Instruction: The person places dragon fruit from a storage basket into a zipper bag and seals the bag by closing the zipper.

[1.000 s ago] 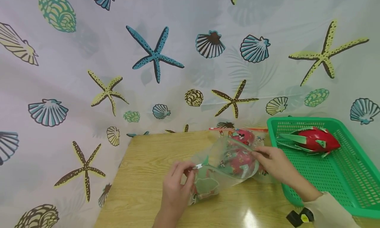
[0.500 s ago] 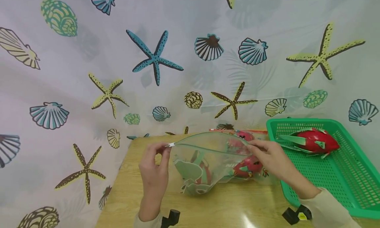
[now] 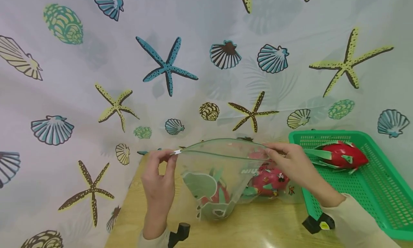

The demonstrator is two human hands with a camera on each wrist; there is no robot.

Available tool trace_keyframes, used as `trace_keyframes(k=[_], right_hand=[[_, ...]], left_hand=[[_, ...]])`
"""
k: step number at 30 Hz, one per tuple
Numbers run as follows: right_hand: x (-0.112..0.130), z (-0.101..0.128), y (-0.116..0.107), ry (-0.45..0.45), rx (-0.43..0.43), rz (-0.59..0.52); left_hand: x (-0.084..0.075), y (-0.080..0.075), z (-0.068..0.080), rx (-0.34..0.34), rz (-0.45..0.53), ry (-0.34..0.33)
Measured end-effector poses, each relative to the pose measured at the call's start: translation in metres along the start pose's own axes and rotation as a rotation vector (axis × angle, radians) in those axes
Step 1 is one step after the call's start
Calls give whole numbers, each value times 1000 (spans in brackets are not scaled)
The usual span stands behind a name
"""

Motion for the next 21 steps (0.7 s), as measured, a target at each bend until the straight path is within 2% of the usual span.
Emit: trace_keyframes(k=[7,12,15,17,21], right_hand=[[4,-16,7,5,26,-4],[6,-29,10,-40,-10,3],[6,-36,13,-55,-18,-32],[2,-40,13,-50,-17,-57],[-11,-42,11,-23,-24,-53]], left_hand=[[19,0,-8,-6,-23,-74],[19,-3,-16,-32,-42,-77],[11,-5,-17,-39,-47,-22],[3,-4,-15,-27,-50,48],[-14,7,-4,75,-17,195]])
Point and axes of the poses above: each hand's wrist, its own z-axis away from the middle knuckle, its own y-axis out of the palm, x = y × z, the point moved 8 cm from there along -z, towards the middle knuckle, and after that the axes turned 5 degrees about -y, right-handed, at the moved point
